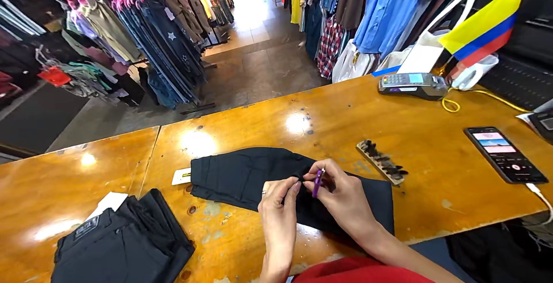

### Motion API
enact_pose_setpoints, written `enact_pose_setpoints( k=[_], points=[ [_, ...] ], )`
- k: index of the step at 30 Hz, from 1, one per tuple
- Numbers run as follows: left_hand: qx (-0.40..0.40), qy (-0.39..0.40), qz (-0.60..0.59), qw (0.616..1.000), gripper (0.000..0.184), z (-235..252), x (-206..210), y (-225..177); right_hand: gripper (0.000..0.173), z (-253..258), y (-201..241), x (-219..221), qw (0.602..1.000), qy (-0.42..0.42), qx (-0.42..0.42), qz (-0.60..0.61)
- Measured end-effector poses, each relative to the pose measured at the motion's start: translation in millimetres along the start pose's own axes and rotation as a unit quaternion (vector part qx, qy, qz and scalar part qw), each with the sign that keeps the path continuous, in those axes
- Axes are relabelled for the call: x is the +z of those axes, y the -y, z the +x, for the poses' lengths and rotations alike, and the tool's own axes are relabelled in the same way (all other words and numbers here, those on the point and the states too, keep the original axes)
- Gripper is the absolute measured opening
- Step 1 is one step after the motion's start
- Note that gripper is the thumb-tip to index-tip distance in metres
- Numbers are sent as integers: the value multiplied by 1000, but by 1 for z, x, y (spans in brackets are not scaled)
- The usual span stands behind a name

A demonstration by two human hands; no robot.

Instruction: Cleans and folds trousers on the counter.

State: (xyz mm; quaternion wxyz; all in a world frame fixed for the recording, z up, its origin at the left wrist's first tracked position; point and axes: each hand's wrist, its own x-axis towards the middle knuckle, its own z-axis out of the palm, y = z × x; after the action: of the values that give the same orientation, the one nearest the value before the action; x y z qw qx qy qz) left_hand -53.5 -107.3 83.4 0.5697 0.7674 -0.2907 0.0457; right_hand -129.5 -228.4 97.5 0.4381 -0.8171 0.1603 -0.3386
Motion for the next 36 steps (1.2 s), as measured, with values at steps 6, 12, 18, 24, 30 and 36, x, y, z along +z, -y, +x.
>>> enact_pose_setpoints(
  k=[6,12,18,24,30,36],
  points=[
    [38,30,21,999,13,1,-5,1,20,4,-5,-5,1000,10,-20,2],
    [68,48,48,995,13,5,-12,3,23,9,-2,-15,994,53,43,88],
    [37,106,-56,992,38,5,-9,7,25,13,4,-26,960,96,141,223],
    [8,88,-33,996,33,7,-10,13,27,20,-1,-29,945,57,175,269],
    [-27,148,67,986,51,-11,-15,50,28,8,-24,-41,939,14,224,259],
    [-57,165,193,966,45,-12,61,54,27,-4,-45,-47,928,-26,274,250]
  ],
)
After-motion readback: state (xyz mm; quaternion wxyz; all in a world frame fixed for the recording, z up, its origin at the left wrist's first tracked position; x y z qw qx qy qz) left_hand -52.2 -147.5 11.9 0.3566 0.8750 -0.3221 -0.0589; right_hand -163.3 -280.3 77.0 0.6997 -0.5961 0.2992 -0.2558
